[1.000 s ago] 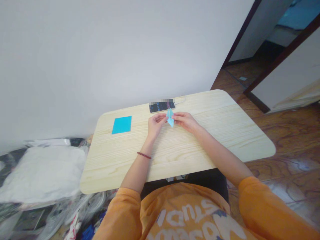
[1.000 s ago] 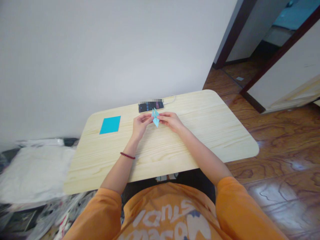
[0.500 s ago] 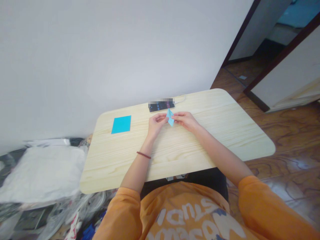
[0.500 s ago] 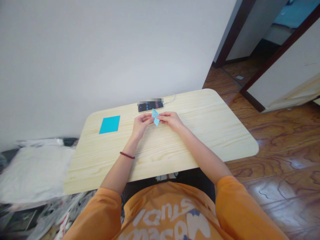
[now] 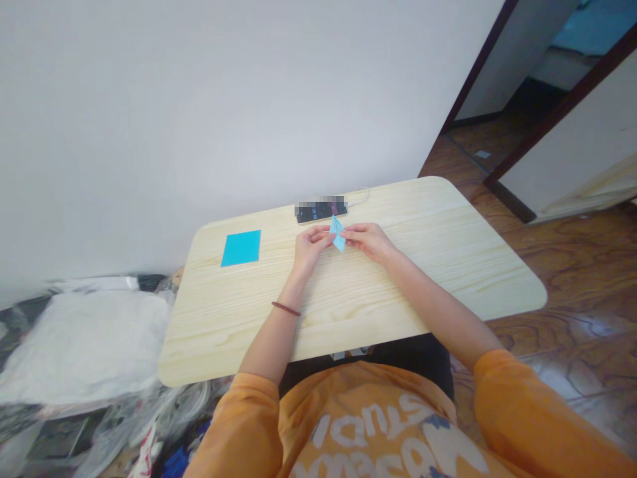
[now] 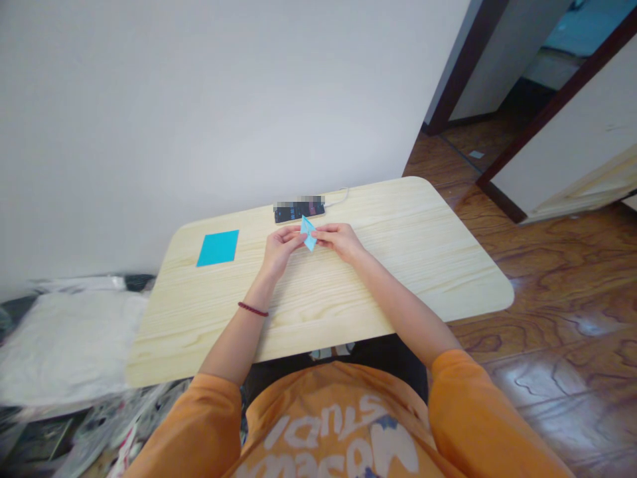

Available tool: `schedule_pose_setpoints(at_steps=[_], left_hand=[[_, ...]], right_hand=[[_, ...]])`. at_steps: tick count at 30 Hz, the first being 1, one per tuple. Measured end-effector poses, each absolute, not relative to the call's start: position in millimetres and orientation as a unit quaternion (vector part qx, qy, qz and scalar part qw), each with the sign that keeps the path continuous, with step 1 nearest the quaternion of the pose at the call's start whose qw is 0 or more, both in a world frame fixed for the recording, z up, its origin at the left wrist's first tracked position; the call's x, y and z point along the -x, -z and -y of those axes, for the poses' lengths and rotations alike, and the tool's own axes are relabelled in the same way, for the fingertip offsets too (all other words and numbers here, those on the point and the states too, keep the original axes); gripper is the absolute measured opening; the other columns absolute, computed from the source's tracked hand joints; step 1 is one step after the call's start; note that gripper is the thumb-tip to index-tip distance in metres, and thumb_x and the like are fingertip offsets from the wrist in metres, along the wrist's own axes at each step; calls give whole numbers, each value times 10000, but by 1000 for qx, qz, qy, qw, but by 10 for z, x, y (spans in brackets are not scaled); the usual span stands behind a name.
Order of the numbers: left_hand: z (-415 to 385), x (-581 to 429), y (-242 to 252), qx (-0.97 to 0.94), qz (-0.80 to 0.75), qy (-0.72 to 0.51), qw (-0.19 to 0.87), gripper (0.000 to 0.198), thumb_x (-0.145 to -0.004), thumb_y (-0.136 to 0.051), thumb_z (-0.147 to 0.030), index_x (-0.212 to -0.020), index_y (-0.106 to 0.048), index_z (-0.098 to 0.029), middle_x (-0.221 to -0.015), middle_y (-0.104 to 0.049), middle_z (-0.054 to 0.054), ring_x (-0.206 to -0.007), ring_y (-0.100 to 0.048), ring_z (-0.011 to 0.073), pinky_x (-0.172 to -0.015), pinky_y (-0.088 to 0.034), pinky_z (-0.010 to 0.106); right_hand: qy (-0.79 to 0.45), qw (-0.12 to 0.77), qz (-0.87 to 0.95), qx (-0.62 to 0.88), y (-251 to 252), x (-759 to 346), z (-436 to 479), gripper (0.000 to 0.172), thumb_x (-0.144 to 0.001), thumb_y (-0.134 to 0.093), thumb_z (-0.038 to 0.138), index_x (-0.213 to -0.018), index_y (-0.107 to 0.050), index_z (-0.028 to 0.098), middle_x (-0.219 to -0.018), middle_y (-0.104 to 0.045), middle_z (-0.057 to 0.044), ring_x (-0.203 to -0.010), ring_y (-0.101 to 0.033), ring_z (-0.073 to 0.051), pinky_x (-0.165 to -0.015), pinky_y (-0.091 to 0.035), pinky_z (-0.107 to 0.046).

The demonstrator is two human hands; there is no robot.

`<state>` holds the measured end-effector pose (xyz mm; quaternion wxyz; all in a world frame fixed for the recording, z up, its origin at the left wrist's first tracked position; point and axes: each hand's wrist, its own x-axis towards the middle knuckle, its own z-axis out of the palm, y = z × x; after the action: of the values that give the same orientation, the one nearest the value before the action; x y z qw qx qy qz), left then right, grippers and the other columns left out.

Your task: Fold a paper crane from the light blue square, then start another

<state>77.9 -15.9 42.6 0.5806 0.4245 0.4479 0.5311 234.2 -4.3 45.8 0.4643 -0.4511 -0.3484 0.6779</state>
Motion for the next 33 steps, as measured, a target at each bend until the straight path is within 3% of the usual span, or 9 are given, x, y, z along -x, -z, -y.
schedule_pose_setpoints(at_steps=[26, 33], left_hand=[[193, -794, -459, -414, -457, -532, 580, 412, -509, -824, -303, -846, -661, -134, -693, -708, 27, -648, -658, 144, -758, -518, 321], [170, -782, -432, -398, -460, -538, 584, 429, -492, -831, -307, -840, -653, -132, -694, -708, 26, -637, -655, 140, -741, -520, 316]], right_hand=[[-652, 477, 364, 463, -418, -2322, 34, 385, -346, -886, 311, -587, -625, 162, -556, -615, 18, -513, -525, -74, -540, -445, -225], [-682, 470, 353, 435, -442, -2348, 33, 337, -392, -885, 269, -612, -659, 149, -629, -658, -8, -595, -588, -90, -631, -493, -234]])
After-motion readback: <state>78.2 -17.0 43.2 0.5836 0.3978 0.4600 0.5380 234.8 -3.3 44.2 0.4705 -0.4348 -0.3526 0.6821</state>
